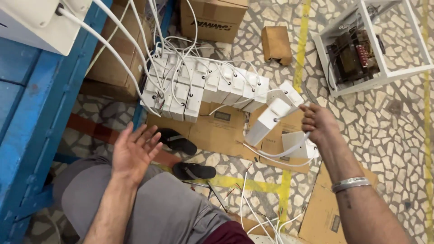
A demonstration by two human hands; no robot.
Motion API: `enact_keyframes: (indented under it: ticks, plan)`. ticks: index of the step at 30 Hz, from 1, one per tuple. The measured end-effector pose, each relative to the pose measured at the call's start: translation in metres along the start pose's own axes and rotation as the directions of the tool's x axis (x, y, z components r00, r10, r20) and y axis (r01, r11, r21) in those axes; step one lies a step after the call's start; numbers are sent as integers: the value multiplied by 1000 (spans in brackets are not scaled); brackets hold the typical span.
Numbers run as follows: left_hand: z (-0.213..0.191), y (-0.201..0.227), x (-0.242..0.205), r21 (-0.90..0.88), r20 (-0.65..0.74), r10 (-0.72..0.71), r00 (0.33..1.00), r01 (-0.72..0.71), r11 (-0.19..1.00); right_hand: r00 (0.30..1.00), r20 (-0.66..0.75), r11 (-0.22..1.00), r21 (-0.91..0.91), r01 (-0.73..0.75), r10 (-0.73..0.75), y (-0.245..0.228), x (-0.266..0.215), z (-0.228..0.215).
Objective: The person assembles a white power strip at a workbench: they position the cable, hold a cover plate against the socket end, and drive screws with a red-handled screwdriver to secure the housing. They then carry the finished unit and place it on a pile of similar assembled power strips on the floor.
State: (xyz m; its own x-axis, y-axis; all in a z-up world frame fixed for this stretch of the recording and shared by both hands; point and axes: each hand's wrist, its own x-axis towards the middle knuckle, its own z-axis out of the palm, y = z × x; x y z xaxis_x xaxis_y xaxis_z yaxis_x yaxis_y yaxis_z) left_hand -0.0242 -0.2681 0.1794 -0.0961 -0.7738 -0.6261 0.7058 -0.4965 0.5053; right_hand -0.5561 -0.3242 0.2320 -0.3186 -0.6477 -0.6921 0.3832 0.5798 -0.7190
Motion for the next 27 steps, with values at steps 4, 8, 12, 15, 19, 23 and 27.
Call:
enact_keyframes:
  ticks: [4,8,12,15,19,23,27]
  plan:
    - [-3,-3,-8,-16,-28,29,999,-29,999,992,-118,999,2,-33,33,0,54,-63]
    - [-4,-1,-8,-28,-45,45,998,-47,999,978,-208,1000,-19,6,-9,2,77,-100]
    - [-1,-3,-11,-39,-63,45,997,-47,998,946,-322,990,137,17,28,-5,100,-147]
    - [-2,-3,-14,-38,-71,49,996,-52,998,932,-360,983,185,16,53,-2,115,-169]
    - [1,-3,-14,-33,-70,56,996,-58,998,908,-417,992,127,23,32,-10,98,-158]
    - [3,-2,-15,-35,-61,67,996,-70,997,926,-368,995,28,100,-83,-32,105,-181]
    - [-16,-19,-4,-92,-18,93,996,-94,991,894,-385,966,21,257,-229,-70,91,-153]
